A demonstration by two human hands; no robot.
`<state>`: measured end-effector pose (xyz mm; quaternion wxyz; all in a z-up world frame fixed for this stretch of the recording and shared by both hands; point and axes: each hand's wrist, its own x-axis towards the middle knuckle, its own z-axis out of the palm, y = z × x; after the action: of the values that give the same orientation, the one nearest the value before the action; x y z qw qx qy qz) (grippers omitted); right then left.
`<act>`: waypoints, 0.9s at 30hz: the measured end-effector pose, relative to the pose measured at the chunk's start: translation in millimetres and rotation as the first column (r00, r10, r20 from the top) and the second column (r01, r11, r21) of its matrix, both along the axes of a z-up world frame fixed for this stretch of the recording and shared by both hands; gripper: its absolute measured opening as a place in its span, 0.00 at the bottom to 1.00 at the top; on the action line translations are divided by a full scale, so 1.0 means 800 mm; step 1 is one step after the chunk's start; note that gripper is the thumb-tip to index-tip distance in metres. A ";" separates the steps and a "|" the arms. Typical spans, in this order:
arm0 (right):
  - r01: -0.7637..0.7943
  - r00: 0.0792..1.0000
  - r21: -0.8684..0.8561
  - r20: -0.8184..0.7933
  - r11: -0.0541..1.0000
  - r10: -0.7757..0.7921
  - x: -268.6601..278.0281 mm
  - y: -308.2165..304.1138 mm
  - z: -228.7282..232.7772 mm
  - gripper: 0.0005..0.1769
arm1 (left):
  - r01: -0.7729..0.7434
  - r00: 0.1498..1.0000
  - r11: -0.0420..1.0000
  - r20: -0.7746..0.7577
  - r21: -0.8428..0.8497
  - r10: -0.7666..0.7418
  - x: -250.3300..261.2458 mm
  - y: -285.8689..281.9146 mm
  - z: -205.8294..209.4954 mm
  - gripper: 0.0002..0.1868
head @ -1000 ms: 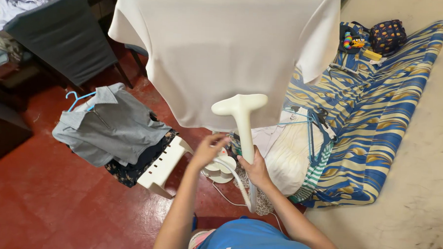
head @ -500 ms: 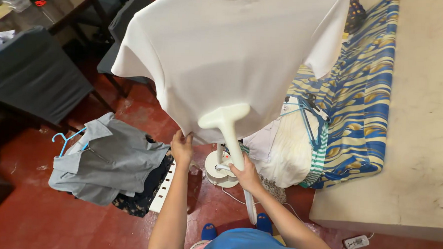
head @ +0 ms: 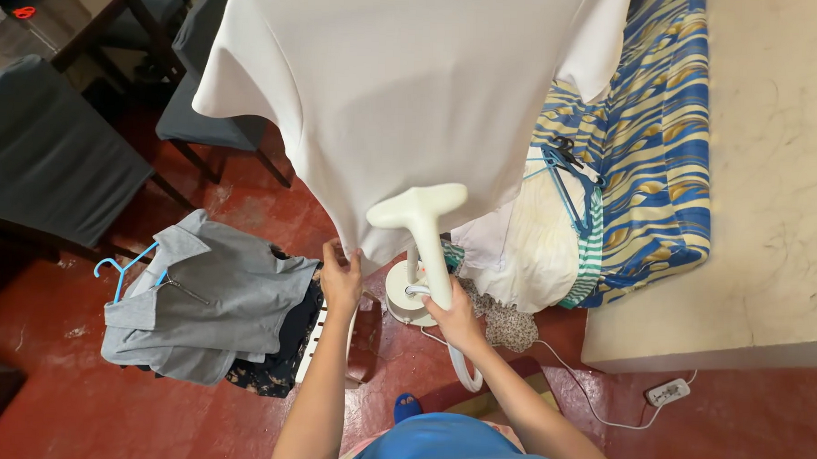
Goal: The person uses a handheld garment steamer to remove wrinkles from a white t-shirt hanging on a hanger. They steam the front and back of the shirt, holding the fabric taut with one hand while moving the steamer with the other.
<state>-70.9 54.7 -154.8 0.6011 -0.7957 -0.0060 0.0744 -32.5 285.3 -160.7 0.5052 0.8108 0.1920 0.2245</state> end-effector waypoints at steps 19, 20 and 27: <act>-0.137 0.990 -0.208 -0.013 0.968 0.138 -0.027 0.006 -0.051 0.24 | -0.146 0.966 0.986 -0.204 0.081 0.160 -0.031 0.045 -0.008 0.16; -0.146 0.989 -0.222 -0.017 0.964 0.146 -0.026 0.010 -0.043 0.24 | -0.161 0.965 0.983 -0.192 0.091 0.176 -0.032 0.047 -0.010 0.16; -0.194 0.978 -0.332 0.014 0.923 0.210 0.009 0.035 -0.009 0.32 | -0.217 0.962 0.976 -0.159 0.035 0.220 -0.041 0.062 -0.017 0.13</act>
<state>-63.8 82.7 -161.7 0.4486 -0.8816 -0.0903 0.1162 -64.9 334.9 -174.6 0.4529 0.8047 0.3187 0.2137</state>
